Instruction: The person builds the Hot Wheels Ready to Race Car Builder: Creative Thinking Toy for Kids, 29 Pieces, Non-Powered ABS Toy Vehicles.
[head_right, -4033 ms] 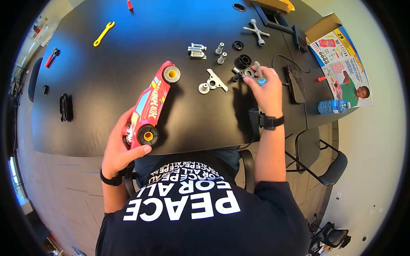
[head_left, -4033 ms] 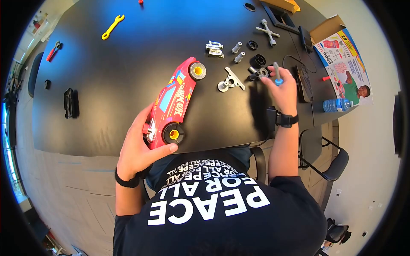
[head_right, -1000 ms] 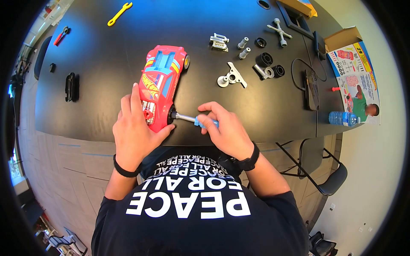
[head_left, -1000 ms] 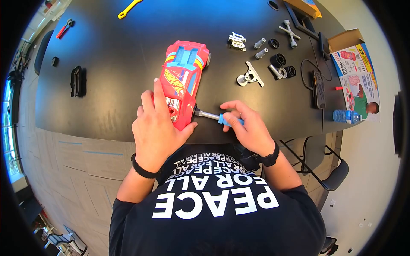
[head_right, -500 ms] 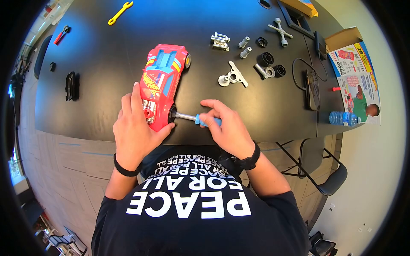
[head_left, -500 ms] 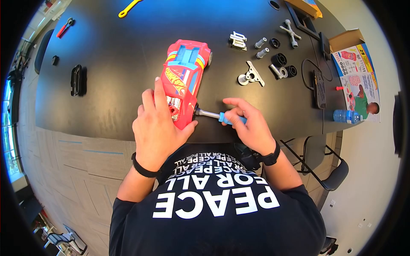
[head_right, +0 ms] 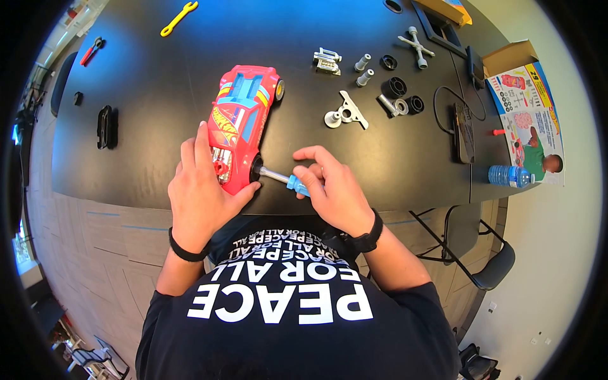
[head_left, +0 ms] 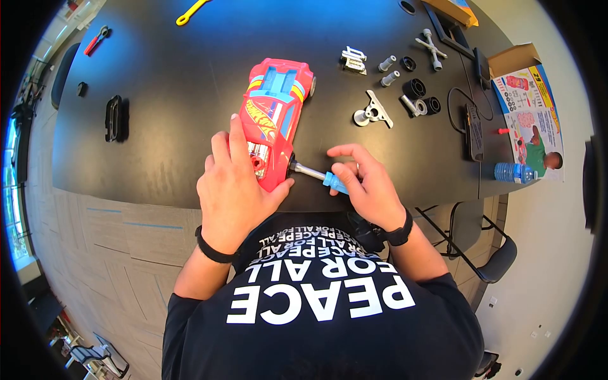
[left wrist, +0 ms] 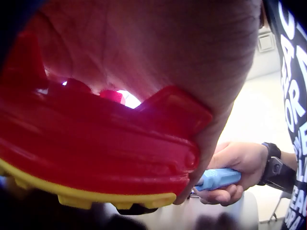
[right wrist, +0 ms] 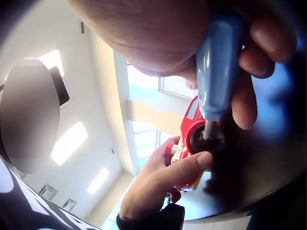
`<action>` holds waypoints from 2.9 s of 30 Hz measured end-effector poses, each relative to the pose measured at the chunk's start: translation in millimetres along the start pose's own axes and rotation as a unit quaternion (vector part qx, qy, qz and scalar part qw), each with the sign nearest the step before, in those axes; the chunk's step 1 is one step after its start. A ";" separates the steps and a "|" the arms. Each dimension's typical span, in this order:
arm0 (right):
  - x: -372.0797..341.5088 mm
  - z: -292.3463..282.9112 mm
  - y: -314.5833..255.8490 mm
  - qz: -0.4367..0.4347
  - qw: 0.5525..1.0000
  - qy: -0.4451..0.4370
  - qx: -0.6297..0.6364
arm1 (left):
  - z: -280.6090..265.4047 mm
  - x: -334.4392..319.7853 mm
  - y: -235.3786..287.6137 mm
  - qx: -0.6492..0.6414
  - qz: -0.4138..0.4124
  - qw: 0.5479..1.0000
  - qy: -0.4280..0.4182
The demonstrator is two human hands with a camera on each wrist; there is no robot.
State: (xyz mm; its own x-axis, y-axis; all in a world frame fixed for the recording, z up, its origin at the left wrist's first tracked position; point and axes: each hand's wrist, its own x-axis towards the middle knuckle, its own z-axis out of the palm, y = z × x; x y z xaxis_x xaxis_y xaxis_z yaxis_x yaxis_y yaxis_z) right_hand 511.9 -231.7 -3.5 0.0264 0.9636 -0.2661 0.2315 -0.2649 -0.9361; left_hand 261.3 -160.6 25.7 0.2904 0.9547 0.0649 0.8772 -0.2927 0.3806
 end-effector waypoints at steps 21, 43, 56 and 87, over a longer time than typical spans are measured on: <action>2.2 0.8 -22.7 -0.097 0.970 -0.060 -0.214 | -4.5 2.6 -10.9 -0.022 0.030 0.999 -0.012; 55.2 -155.2 17.6 -0.163 0.869 0.218 -0.414 | -30.5 -3.7 -49.0 -0.215 0.113 0.965 -0.099; 34.1 -77.7 -36.9 -0.287 0.943 0.081 -0.146 | -27.9 -7.1 -39.7 -0.239 0.111 0.959 -0.104; 20.1 -59.7 -34.0 -0.203 0.905 0.094 -0.362 | -18.9 -17.4 -22.7 -0.107 0.085 0.990 -0.046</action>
State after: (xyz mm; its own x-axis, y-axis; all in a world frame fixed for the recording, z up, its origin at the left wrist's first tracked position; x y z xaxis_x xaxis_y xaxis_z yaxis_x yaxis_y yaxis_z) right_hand 562.7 -201.1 36.7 -0.0549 0.9832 0.1739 0.8344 0.1408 -0.5328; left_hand 229.1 -169.5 33.3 0.4690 0.8808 0.0641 0.7144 -0.4211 0.5589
